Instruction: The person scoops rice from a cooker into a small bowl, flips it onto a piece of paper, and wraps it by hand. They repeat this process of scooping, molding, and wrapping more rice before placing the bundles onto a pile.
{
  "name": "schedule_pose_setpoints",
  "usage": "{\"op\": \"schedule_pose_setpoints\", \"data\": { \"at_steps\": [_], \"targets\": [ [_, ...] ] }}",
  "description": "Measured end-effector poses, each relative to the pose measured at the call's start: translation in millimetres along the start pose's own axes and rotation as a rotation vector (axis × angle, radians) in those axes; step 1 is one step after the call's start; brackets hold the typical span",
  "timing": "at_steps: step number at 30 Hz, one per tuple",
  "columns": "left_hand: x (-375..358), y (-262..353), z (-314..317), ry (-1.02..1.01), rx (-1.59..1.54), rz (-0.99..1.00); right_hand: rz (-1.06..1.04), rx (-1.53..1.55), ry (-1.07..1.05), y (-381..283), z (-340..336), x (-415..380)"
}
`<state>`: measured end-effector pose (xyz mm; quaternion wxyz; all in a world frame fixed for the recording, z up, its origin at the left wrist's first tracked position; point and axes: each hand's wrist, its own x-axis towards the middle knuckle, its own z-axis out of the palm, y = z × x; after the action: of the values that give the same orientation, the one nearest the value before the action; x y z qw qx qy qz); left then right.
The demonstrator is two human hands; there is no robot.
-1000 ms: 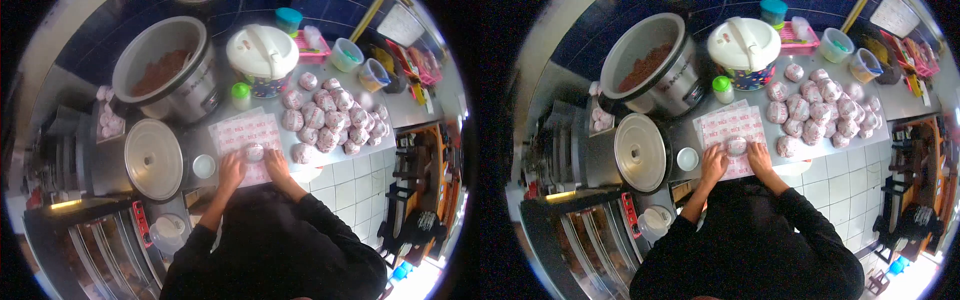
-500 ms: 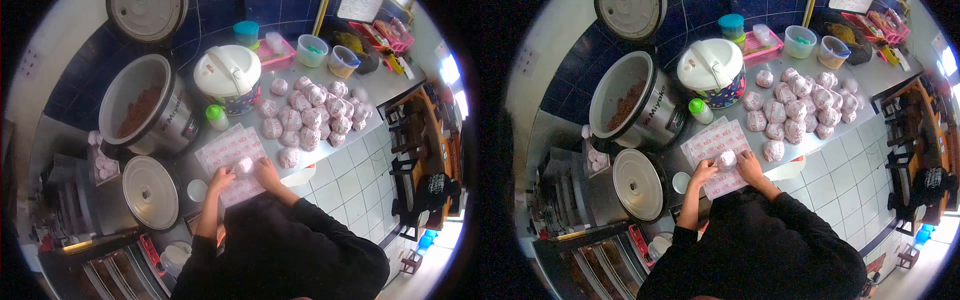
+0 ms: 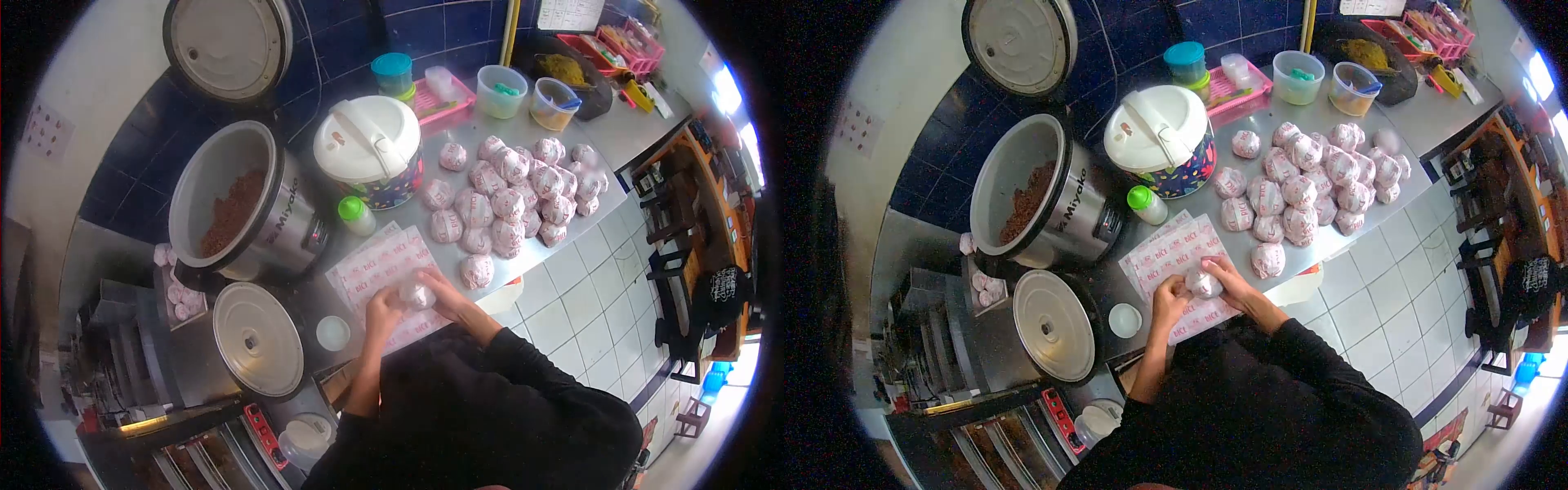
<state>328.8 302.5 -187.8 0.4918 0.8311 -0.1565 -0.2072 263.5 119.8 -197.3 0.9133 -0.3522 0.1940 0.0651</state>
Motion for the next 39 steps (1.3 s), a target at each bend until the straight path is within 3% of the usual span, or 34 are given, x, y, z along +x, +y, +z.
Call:
{"op": "schedule_pose_setpoints", "data": {
  "at_steps": [4,9,12,13,14,16,18,19,23,25,26,28,29,31,35,37,38,39],
  "targets": [
    [-8.8,31.5,-0.9,0.017,0.147,-0.167,-0.016,-0.223,0.082,0.7,14.8,-3.3],
    [1.3,4.0,7.6,-0.123,-0.356,-0.021,0.000,-0.464,0.161,-3.9,22.0,1.6],
    [-1.3,11.8,0.8,-0.190,-0.596,-0.078,-0.040,-0.512,0.166,-16.3,23.7,8.1],
    [-3.6,16.0,2.4,-0.189,-0.595,-0.079,-0.051,-0.732,0.198,-24.4,22.4,10.7],
    [-6.0,21.4,6.3,-0.147,-0.615,-0.049,-0.063,-0.951,0.231,-32.7,20.4,14.8],
    [-9.2,25.2,4.7,-0.103,-0.634,-0.014,-0.128,-1.034,0.248,-47.7,10.2,32.3],
    [-19.1,24.0,-2.2,-0.011,-0.400,0.053,-0.323,-1.194,0.381,-69.3,-6.3,58.1],
    [-27.5,20.3,-8.9,0.026,-0.424,0.014,-0.457,-1.260,0.499,-85.7,-14.3,73.9],
    [-67.3,-34.5,-28.0,0.208,-0.296,-0.119,-0.531,-1.596,0.731,-206.0,-1.4,100.3],
    [-86.2,-102.0,-28.2,0.433,-0.078,0.211,-0.567,-1.772,0.774,-231.4,-33.7,142.1],
    [-99.6,-105.7,-31.7,0.438,-0.078,0.214,-0.573,-1.771,0.771,-236.1,-49.7,158.3],
    [-124.5,-111.5,-35.2,0.503,-0.175,-0.259,-0.492,-1.842,0.682,-241.8,-72.0,182.9],
    [-132.7,-118.5,-32.4,0.510,-0.180,-0.259,-0.494,-1.836,0.657,-240.4,-79.3,189.9],
    [-139.4,-128.5,-27.6,0.679,-0.169,-0.471,-0.486,-1.850,0.620,-242.2,-75.9,194.6],
    [-130.1,-79.2,-22.7,0.719,0.001,-0.549,-0.375,-1.941,0.427,-245.8,-85.1,197.1],
    [-117.2,-57.5,-18.1,0.911,-0.067,-0.425,-0.337,-1.981,0.409,-245.8,-90.7,199.9],
    [-111.0,-53.9,-19.0,0.910,-0.069,-0.425,-0.307,-2.016,0.392,-246.0,-92.5,201.1],
    [-105.3,-53.4,-20.9,0.922,0.091,-0.504,-0.309,-2.017,0.395,-246.6,-88.0,196.9]
  ]
}}
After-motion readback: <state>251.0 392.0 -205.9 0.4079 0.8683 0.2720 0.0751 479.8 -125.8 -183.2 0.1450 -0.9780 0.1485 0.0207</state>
